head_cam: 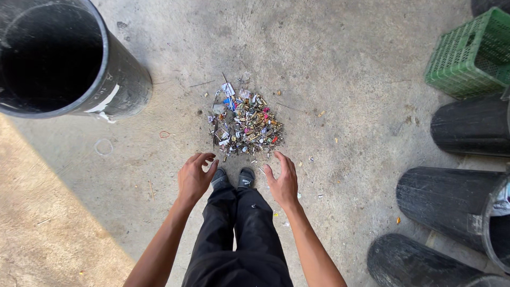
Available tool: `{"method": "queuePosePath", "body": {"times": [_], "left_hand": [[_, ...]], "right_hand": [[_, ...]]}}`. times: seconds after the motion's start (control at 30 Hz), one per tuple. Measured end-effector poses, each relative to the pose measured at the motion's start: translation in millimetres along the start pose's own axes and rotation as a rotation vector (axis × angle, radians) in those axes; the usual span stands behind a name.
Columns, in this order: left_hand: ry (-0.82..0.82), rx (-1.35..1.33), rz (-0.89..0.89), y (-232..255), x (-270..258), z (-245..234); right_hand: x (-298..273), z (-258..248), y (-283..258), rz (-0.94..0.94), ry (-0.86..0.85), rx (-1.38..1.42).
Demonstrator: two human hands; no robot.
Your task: The person picks up trash items including wrappers and an electrical plug by hand and places them into trash bins.
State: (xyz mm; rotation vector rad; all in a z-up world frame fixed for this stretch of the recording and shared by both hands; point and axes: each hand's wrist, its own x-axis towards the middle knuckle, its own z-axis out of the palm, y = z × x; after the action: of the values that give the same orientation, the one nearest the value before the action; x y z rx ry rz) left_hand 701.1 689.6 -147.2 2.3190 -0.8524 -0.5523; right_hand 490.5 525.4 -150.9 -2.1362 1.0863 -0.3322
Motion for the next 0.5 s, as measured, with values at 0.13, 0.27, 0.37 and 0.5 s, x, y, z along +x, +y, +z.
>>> {"method": "queuePosePath", "body": {"times": [0.13, 0.27, 0.37, 0.5], "left_hand": [[-0.068, 0.011, -0.095, -38, 39, 54], [-0.129, -0.004, -0.131, -105, 69, 140], [-0.158, 0.051, -0.121, -167, 97, 213], [-0.226, 0.141, -0.128, -255, 130, 319]], "right_hand": [[41, 45, 55, 0.027, -0.078, -0.010], [71, 119, 142, 0.073, -0.127, -0.031], [87, 192, 213, 0.078, -0.092, -0.010], [103, 288, 311, 0.092, -0.086, -0.069]]}}
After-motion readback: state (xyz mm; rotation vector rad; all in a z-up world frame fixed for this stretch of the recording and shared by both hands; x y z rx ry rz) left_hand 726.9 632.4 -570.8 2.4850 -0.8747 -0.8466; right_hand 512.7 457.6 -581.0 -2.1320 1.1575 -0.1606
